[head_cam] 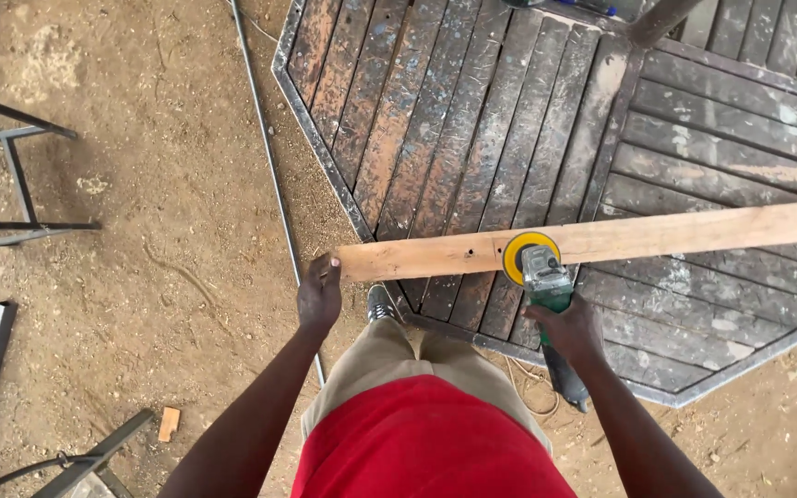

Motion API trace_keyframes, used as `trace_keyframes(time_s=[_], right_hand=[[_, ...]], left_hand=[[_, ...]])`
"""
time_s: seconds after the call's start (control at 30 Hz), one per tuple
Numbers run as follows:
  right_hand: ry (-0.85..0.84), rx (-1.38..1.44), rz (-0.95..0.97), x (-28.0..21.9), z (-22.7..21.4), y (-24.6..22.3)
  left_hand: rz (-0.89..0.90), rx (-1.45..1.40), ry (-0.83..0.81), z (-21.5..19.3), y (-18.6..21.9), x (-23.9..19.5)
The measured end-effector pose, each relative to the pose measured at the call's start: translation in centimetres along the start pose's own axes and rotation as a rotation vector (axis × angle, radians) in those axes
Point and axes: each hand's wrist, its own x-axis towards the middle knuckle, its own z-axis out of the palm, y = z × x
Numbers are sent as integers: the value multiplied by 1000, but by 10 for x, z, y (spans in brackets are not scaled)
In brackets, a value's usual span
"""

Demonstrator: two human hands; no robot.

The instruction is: Sanding a long wooden plank using an angle grinder with a sanding disc attachment on an outdoor workbench.

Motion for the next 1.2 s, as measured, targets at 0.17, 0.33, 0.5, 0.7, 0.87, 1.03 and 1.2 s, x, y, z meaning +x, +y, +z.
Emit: trace_keyframes(time_s=[0.17,0.33,0.5,0.7,0.87,1.03,1.2], right_hand=[[4,-17,38,10,4,-2],[-36,-35,55,-17,25,-53],[-176,-254,-39,-58,80,-121],[-350,-380,-16,-109,146,-190],[-216,-246,37,-106,149,-171],[-10,-110,190,-84,117,-131],[-28,-138,203,-89,113,-156]], left_hand=[[-97,-274,-67,20,-29,47],[-230,-395,-136,7,-36,71],[-263,-313,-336,-26,-5,77],[-163,-168,-529,-28,-32,123],[-154,-112,-614,-35,-31,128],[-159,-129,-635,-36,-39,129],[-197,-213,-648,-40,-28,128]])
